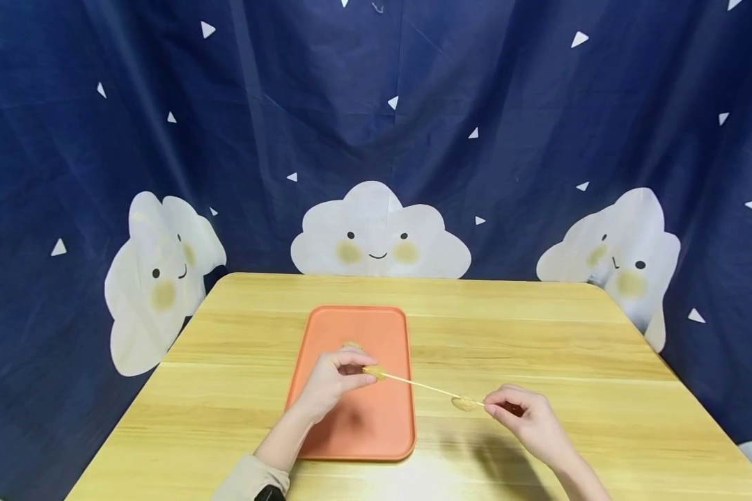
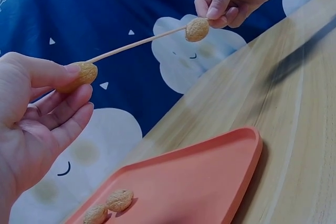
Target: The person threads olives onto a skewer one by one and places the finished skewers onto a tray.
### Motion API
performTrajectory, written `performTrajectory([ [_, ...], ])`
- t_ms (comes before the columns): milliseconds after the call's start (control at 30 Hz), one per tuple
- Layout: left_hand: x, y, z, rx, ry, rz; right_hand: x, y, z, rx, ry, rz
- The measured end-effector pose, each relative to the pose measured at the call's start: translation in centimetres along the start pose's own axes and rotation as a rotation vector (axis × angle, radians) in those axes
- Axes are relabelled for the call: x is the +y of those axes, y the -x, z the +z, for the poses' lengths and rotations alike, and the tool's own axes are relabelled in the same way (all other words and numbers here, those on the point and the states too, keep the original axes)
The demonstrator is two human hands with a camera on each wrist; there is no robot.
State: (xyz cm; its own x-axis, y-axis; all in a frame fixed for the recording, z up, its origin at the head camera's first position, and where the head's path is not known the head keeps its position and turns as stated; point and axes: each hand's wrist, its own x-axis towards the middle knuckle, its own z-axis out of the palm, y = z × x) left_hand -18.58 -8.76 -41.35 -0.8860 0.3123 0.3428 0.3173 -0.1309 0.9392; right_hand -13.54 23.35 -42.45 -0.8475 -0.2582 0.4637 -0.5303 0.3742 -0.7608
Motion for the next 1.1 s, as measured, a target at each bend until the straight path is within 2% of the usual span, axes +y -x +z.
performTrajectory([
  [233,0.1,0.3,-0.2,0.000,0.037,-0.066,-0.3,-0.1,0.3,-0.004,-0.009,-0.032],
  [433,0.1,0.4,-0.5,-0.011,0.187,-0.123,-0.5,-0.3,0.7,-0.017,-0.038,-0.033],
  [600,0.2,0.5,-0.4,-0.022,0.269,-0.121,-0.4,-0.3,0.9,-0.014,-0.062,-0.063],
  [867,-0.1,0.6,-0.3,-0.025,0.285,-0.089,-0.4,-0.2,1.2,-0.024,-0.083,-0.043],
  [1100,0.0,0.6,-0.2,-0.017,0.290,-0.091,-0.5,-0.4,1.3,-0.030,-0.118,-0.034],
])
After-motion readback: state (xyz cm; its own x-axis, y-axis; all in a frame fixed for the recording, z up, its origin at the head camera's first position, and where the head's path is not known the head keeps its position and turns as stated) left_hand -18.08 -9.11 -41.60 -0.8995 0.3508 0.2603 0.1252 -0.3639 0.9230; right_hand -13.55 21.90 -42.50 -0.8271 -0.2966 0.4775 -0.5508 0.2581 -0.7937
